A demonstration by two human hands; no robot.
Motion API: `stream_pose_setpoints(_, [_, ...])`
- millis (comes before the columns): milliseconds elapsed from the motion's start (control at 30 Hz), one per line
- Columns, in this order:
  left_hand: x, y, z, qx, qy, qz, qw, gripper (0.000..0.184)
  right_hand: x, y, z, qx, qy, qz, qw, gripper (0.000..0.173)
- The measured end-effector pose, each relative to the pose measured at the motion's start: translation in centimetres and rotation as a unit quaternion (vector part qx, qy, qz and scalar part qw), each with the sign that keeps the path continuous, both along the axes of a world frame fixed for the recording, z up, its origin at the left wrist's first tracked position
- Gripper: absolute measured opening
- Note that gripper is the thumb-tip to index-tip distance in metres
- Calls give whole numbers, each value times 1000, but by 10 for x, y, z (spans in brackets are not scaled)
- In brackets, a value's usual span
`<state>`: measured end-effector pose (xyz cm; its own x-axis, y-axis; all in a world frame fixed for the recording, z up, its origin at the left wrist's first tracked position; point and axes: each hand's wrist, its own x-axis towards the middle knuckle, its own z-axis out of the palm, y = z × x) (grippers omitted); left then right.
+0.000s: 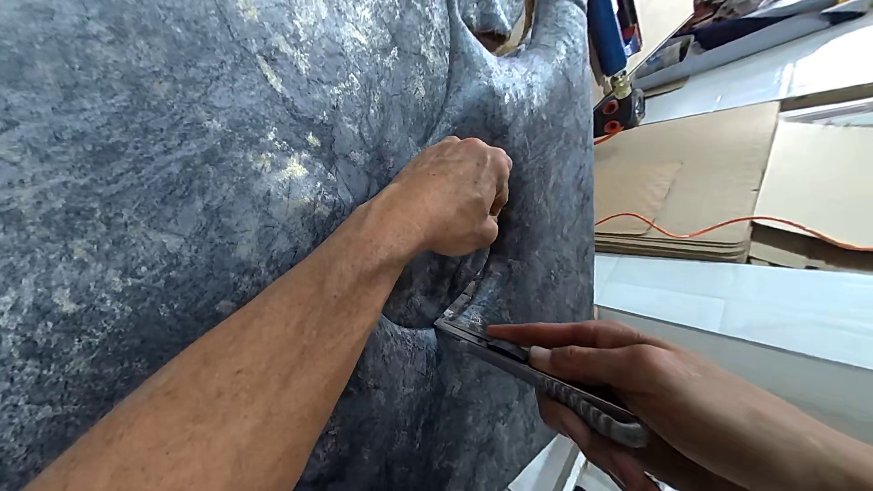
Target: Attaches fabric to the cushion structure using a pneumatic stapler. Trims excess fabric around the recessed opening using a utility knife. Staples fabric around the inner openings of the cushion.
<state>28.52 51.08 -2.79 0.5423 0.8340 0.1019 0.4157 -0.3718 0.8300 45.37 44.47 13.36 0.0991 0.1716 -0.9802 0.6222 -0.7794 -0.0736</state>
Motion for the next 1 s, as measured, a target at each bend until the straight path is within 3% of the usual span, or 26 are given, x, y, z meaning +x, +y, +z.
stream_pose_setpoints(233, [-1,0,0,-10,-15,11,1000,15,2,-6,-4,2,14,-55,998,44])
stream_pose_setpoints(800, [-2,1,-3,-9,-54,27,998,16,-4,-8,-1,-3,40,-60,997,46])
stream_pose_setpoints(1000, [-2,1,-2,-14,-63,32,997,15,-5,-11,-4,-10,53,-107,993,46])
